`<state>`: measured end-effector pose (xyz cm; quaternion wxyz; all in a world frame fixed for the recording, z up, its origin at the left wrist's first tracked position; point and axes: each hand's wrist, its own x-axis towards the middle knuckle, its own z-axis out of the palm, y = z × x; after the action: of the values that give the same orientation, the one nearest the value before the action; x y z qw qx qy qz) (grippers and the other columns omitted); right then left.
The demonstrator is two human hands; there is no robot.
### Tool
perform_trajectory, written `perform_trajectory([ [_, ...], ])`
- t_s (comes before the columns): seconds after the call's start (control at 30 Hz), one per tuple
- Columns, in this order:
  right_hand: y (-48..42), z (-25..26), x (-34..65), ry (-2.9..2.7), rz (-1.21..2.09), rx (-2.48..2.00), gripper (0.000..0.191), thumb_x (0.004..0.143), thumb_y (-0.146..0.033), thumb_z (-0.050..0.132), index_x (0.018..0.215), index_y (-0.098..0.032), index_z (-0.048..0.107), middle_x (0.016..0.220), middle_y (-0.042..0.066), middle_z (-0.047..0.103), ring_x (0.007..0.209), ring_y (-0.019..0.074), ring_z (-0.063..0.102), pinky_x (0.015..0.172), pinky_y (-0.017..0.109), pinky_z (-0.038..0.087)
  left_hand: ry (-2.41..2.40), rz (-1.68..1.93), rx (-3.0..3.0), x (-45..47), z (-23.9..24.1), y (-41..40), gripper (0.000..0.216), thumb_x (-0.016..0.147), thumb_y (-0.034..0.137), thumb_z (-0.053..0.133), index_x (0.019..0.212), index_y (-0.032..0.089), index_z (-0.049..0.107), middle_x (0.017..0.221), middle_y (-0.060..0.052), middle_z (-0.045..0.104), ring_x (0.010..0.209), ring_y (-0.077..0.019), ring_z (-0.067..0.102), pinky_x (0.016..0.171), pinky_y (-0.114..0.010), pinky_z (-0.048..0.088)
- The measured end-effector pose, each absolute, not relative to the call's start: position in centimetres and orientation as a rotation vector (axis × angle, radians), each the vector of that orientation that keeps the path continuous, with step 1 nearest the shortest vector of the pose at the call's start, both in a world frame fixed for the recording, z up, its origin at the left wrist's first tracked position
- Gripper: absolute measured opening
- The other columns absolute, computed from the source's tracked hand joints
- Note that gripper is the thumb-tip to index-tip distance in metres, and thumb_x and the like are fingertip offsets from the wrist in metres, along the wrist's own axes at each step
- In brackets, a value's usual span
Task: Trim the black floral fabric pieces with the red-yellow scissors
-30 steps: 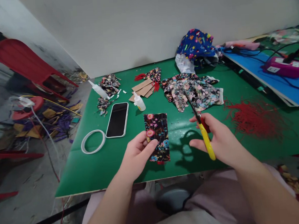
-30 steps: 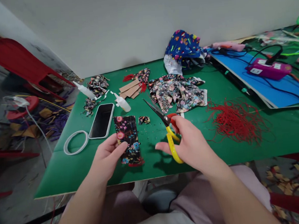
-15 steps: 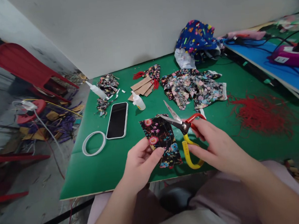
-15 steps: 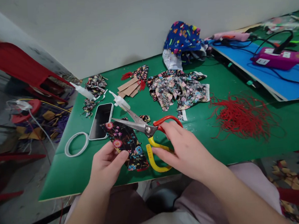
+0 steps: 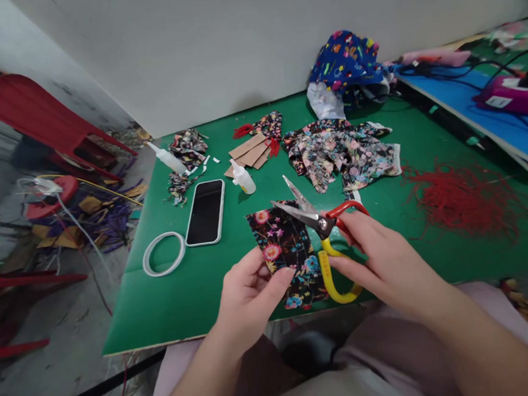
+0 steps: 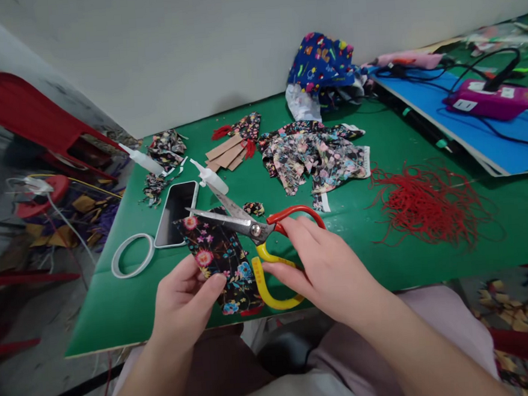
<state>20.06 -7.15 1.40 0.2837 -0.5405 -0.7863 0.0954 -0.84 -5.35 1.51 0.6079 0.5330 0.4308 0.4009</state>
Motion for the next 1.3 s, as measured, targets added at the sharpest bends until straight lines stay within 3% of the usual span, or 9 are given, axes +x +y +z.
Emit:
perform_trajectory([
  [0.27, -7.2, 1.5, 20.1, -2.107, 0.202, -1.448, 0.033, 0.091, -0.042, 0.044, 0.110, -0.016, 0.046, 0.084, 0.005, 0.060, 0.074, 0.0165, 0.059, 0.059, 0.026, 0.045, 0.955, 0.862, 1.071, -0.9, 1.5, -5.3, 0.019, 0.077, 0.032, 0.070, 0.093, 0.021, 0.071, 0.081, -0.002, 0.073, 0.069, -0.0104, 0.065, 0.064, -0.017, 0.053],
  [0.43, -7.1, 1.8, 21.5, -2.021, 0.133, -1.454, 0.034, 0.082, -0.042, 0.057, 0.104, -0.018, 0.050, 0.080, 0.002, 0.059, 0.067, 0.0149, 0.056, 0.055, 0.026, 0.041, 0.985, 0.827, 0.801, -1.7, 2.4, -4.0, 0.035, 0.069, 0.029, 0.075, 0.103, 0.023, 0.072, 0.083, -0.004, 0.074, 0.062, -0.0159, 0.068, 0.050, -0.020, 0.052],
  [0.57, -7.0, 2.0, 23.3, -2.128, -0.035, -1.428, 0.038, 0.073, -0.050, 0.066, 0.091, -0.018, 0.054, 0.075, 0.004, 0.055, 0.069, 0.0189, 0.052, 0.059, 0.031, 0.040, 1.044, 0.775, 0.767, -3.0, 3.3, -2.3, 0.029, 0.065, 0.020, 0.075, 0.094, 0.020, 0.076, 0.095, -0.006, 0.074, 0.075, -0.0179, 0.071, 0.064, -0.020, 0.055],
  [0.67, -6.9, 1.9, 24.2, -2.296, -0.175, -1.438, 0.038, 0.075, -0.052, 0.063, 0.090, -0.018, 0.056, 0.073, 0.007, 0.051, 0.072, 0.0239, 0.050, 0.064, 0.038, 0.040, 1.061, 0.670, 0.829, -3.9, 3.5, -1.5, 0.028, 0.067, 0.018, 0.074, 0.095, 0.019, 0.075, 0.097, -0.007, 0.074, 0.078, -0.0188, 0.071, 0.066, -0.019, 0.055],
  [0.83, -6.7, 1.3, 24.5, -2.361, -0.371, -1.396, 0.025, 0.075, -0.040, 0.064, 0.088, -0.019, 0.057, 0.073, 0.007, 0.052, 0.071, 0.0230, 0.047, 0.066, 0.038, 0.038, 1.081, 0.585, 0.830, -4.1, 3.0, -1.4, 0.031, 0.067, 0.019, 0.073, 0.098, 0.016, 0.075, 0.098, -0.010, 0.074, 0.076, -0.0201, 0.072, 0.065, -0.021, 0.056],
  [1.03, -6.9, 1.2, 24.3, -2.424, -0.279, -1.436, 0.017, 0.073, -0.022, 0.062, 0.089, -0.020, 0.058, 0.077, 0.008, 0.054, 0.074, 0.0242, 0.047, 0.067, 0.040, 0.039, 1.047, 0.503, 0.849, -4.1, 2.3, -1.0, 0.029, 0.066, 0.017, 0.072, 0.095, 0.015, 0.075, 0.094, -0.011, 0.074, 0.075, -0.0215, 0.072, 0.064, -0.023, 0.056],
  [1.3, -7.5, 1.1, 24.2, -2.497, -0.225, -1.428, 0.014, 0.076, -0.020, 0.059, 0.090, -0.023, 0.059, 0.082, 0.008, 0.056, 0.074, 0.0244, 0.050, 0.065, 0.039, 0.040, 1.040, 0.448, 0.860, -3.8, 1.7, -0.7, 0.030, 0.062, 0.017, 0.075, 0.092, 0.015, 0.076, 0.089, -0.011, 0.074, 0.075, -0.0274, 0.072, 0.064, -0.031, 0.058],
])
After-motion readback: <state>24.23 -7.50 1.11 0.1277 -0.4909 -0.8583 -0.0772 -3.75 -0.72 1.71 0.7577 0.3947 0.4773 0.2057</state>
